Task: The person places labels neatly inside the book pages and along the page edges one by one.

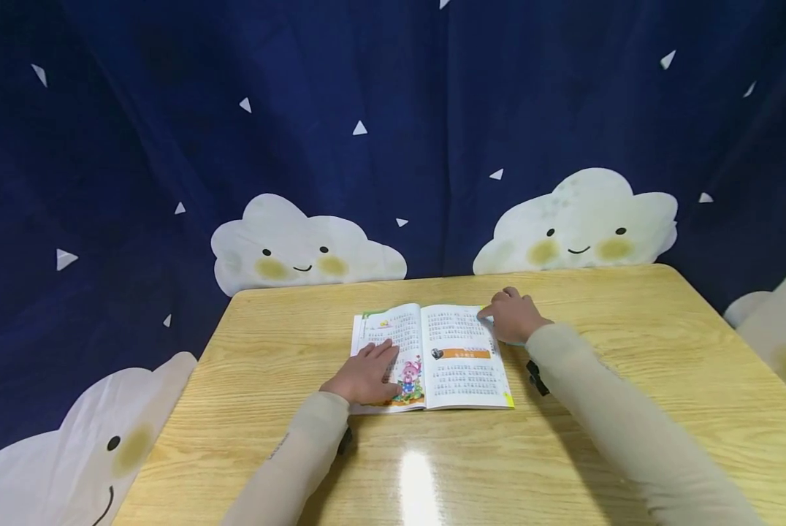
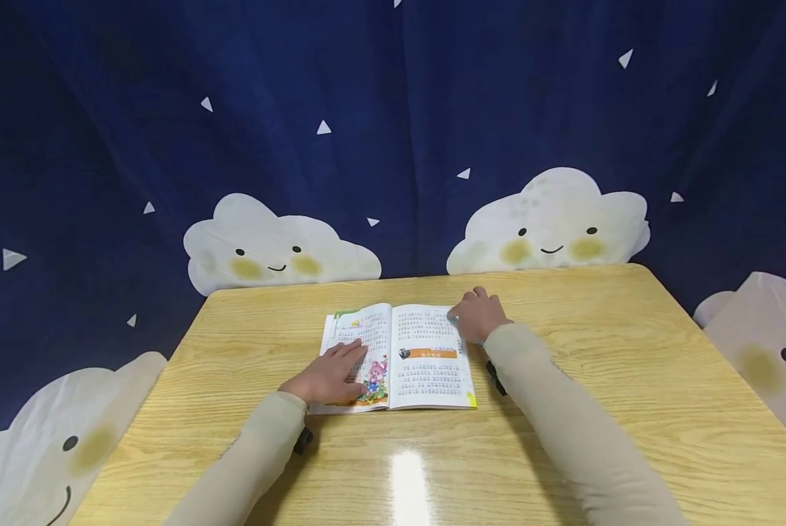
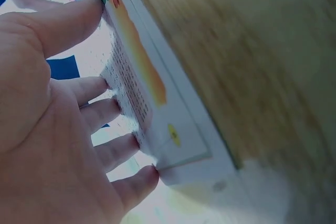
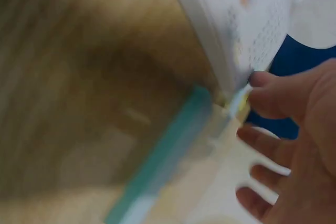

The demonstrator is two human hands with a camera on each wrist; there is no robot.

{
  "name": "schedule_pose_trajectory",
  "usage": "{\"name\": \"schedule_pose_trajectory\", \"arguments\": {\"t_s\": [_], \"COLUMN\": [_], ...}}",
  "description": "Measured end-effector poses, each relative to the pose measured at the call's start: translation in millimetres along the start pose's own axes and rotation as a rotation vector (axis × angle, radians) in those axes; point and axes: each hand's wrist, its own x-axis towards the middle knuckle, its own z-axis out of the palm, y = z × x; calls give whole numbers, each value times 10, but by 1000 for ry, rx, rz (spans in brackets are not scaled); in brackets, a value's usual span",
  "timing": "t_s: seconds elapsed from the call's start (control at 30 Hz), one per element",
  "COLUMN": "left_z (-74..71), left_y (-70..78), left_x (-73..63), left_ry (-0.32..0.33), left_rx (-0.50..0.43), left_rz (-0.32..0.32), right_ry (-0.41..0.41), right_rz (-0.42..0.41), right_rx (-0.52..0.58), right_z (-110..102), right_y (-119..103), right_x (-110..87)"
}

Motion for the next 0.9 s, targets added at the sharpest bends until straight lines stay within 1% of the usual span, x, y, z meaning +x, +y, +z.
{"name": "schedule_pose_trajectory", "arguments": {"t_s": [0.17, 0.3, 0.43, 0.5, 0.63, 0.67, 0.77, 0.83, 0.9], "left_z": [48, 77, 76, 73, 67, 64, 56, 58, 70], "left_y": [21, 7, -15, -26, -36, -34, -18, -11, -10], "left_x": [15, 1, -4, -2, 13, 19, 32, 35, 27], "left_ry": [-4, -11, -4, -1, -2, -2, 2, 9, 11], "left_rx": [9, 2, -22, -33, -35, -34, -31, -34, -35], "left_rz": [0, -26, -30, -33, -45, -44, -39, -31, -23], "right_ry": [5, -12, -38, -23, 49, 50, -7, -57, -88], "right_rz": [33, 10, 0, -2, -15, -12, 19, 49, 85], "right_rx": [-4, -39, -41, -33, -24, -29, -4, 20, 50], "right_z": [109, 150, 133, 106, 53, 47, 56, 83, 125], "right_y": [3, -46, -70, -70, -59, -55, -39, -35, -28], "right_x": [-80, -113, -112, -106, -79, -74, -67, -68, -70]}}
